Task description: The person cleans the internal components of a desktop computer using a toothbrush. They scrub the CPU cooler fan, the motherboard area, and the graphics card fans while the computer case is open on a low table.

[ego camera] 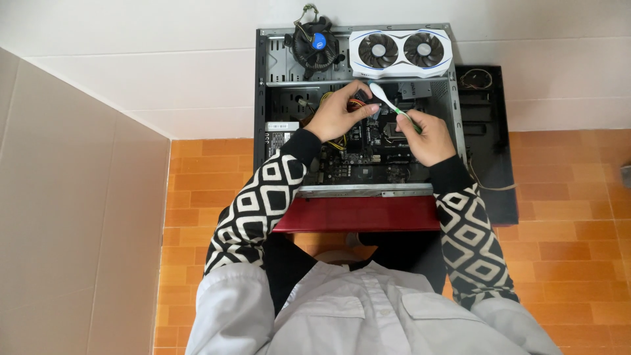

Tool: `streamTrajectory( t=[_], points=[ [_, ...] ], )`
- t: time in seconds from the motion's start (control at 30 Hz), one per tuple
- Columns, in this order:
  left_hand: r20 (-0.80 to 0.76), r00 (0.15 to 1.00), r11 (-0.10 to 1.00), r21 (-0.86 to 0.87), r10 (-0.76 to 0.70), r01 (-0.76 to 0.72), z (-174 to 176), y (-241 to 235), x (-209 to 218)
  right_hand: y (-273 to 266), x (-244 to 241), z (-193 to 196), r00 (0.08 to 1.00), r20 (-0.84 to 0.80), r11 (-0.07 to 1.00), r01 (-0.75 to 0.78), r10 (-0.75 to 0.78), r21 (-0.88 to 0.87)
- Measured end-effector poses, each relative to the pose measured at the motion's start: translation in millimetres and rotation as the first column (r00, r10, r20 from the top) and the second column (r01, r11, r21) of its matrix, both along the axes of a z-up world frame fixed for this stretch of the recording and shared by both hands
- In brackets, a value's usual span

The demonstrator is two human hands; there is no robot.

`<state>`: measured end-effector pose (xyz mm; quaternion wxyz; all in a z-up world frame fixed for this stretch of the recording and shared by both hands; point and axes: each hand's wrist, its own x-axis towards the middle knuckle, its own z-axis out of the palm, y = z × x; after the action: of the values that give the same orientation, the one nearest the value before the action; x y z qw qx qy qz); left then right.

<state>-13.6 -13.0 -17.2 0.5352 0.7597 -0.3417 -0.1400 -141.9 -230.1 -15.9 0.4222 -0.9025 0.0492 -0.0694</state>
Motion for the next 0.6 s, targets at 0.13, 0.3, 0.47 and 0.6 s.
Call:
streamTrajectory(
  t=[0.13,0.3,0.47,0.6],
  points=[
    [0.007,0.999,0.998,-0.048,0.036,-0.036,-5,-4,2,2,-1,3,1.000,-0.002,0.999,-0.011,0.011,0.035],
    [-0.004,0.996,0.989,-0.119,0.090,-0.090,-13,-11,4,5,-2,7,1.000,0.011,0.999,-0.013,0.013,0.031],
    [-0.018,0.997,0.987,-0.140,0.075,-0.076,-15,-7,4,6,-2,9,0.999,0.012,0.999,-0.030,0.030,0.025],
    [-0.024,0.996,0.991,-0.103,0.081,-0.083,-26,-8,4,-1,0,-1,1.000,0.000,1.000,-0.017,0.017,-0.008]
  ],
)
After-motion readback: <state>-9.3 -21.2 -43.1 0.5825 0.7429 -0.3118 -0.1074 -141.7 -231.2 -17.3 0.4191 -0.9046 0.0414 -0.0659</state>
